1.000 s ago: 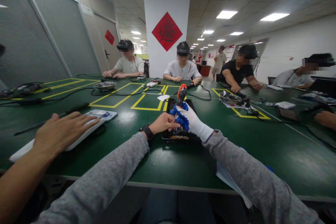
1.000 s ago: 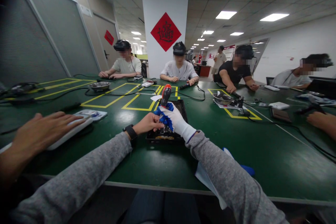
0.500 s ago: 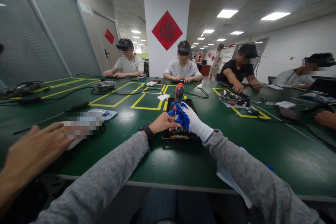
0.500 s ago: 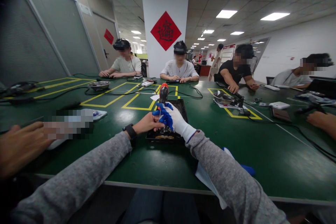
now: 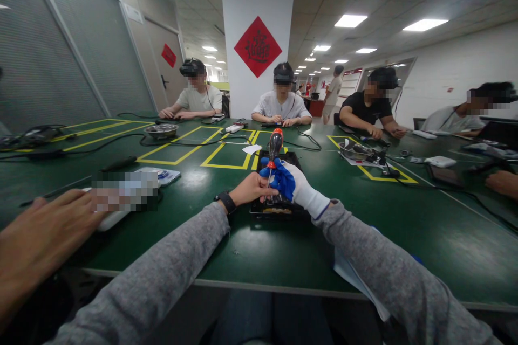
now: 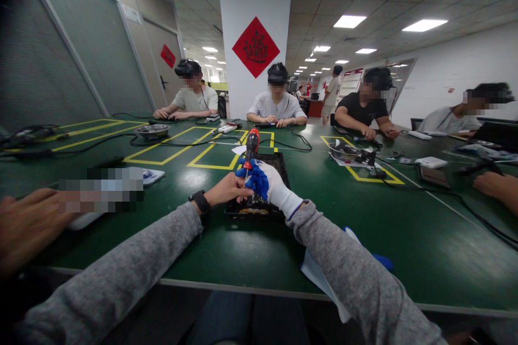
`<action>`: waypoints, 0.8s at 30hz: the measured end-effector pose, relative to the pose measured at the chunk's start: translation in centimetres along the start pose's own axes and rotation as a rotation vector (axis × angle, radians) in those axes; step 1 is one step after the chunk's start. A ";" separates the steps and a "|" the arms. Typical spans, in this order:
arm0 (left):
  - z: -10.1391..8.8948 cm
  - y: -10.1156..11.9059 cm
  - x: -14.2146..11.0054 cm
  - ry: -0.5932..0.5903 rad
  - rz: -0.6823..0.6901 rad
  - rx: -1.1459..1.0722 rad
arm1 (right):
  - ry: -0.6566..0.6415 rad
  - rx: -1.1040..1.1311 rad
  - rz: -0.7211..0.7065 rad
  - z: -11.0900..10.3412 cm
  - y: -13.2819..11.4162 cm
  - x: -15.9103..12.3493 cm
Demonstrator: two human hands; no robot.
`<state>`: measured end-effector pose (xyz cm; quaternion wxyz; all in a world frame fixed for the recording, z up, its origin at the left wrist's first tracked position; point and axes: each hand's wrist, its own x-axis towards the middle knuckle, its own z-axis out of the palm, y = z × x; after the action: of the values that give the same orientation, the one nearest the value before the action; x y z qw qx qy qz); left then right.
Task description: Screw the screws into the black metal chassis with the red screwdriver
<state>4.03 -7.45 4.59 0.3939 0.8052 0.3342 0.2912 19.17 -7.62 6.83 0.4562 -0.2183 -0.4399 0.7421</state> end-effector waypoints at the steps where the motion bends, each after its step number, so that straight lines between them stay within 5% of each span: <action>1: 0.0 -0.1 0.0 -0.001 -0.003 -0.002 | 0.012 -0.007 -0.020 -0.1 0.1 0.0; 10: 0.0 -0.7 0.4 0.011 0.029 -0.021 | 0.021 -0.078 -0.223 -0.2 1.2 0.2; 14: 0.0 -0.4 0.3 0.032 0.028 0.000 | 0.028 -0.027 -0.182 0.1 0.8 0.1; 19: 0.0 -0.2 0.3 0.024 0.005 0.024 | -0.034 0.061 0.057 0.3 -0.1 -0.1; 24: -0.1 -1.0 0.4 -0.007 0.011 0.007 | 0.049 0.052 -0.098 0.0 0.5 0.4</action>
<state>3.89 -6.58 3.89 0.3908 0.8094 0.3293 0.2892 18.74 -7.31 6.48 0.5083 -0.2028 -0.4191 0.7245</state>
